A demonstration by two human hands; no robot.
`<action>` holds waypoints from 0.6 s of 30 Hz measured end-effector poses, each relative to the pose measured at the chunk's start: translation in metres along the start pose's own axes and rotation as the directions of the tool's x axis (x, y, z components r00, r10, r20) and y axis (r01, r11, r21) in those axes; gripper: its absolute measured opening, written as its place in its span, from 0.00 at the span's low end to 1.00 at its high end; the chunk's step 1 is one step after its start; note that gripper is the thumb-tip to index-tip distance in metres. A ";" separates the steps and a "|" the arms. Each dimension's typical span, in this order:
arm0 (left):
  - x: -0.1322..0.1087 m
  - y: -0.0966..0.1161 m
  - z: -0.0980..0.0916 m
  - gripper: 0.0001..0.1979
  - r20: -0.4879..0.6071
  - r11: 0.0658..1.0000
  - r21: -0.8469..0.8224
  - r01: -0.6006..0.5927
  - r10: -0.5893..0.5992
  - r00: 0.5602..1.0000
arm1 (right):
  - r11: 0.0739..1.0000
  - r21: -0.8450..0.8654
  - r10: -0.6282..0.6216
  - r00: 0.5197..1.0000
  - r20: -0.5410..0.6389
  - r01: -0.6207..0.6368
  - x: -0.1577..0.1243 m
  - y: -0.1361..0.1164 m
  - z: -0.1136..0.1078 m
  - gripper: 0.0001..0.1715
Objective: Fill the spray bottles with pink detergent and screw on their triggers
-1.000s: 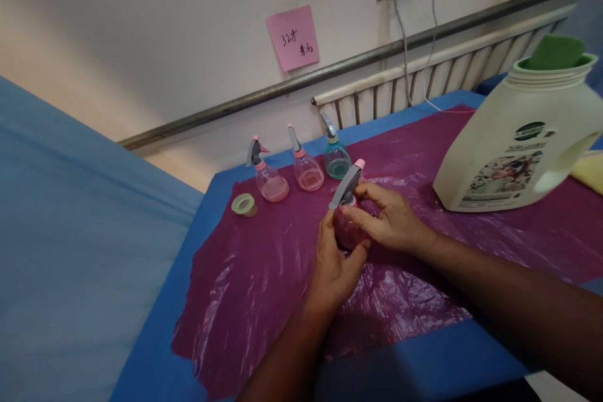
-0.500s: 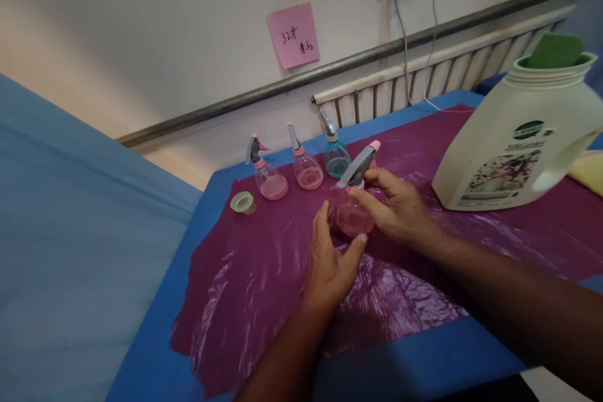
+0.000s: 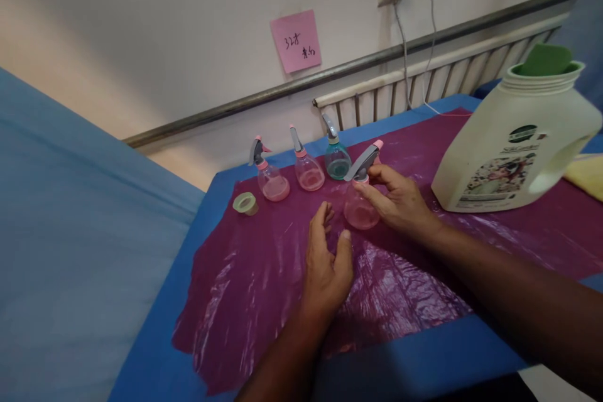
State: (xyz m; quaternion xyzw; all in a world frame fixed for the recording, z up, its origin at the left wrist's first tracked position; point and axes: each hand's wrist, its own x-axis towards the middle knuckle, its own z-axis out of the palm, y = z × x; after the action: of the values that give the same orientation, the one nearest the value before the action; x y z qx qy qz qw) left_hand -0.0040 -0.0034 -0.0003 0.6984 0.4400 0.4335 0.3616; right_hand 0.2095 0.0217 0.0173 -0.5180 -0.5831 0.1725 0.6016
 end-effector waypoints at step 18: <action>0.026 0.003 -0.041 0.36 -0.169 0.827 -0.536 0.167 -0.299 0.939 | 0.992 -0.072 -0.093 0.989 0.112 0.101 -0.015 0.020 0.009 0.18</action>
State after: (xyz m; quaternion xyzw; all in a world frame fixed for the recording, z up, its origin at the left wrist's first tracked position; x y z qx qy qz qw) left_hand -0.0352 0.0248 0.0246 0.4577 0.4319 0.5702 0.5281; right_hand 0.2055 0.0211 -0.0086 -0.5017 -0.6457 0.1485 0.5561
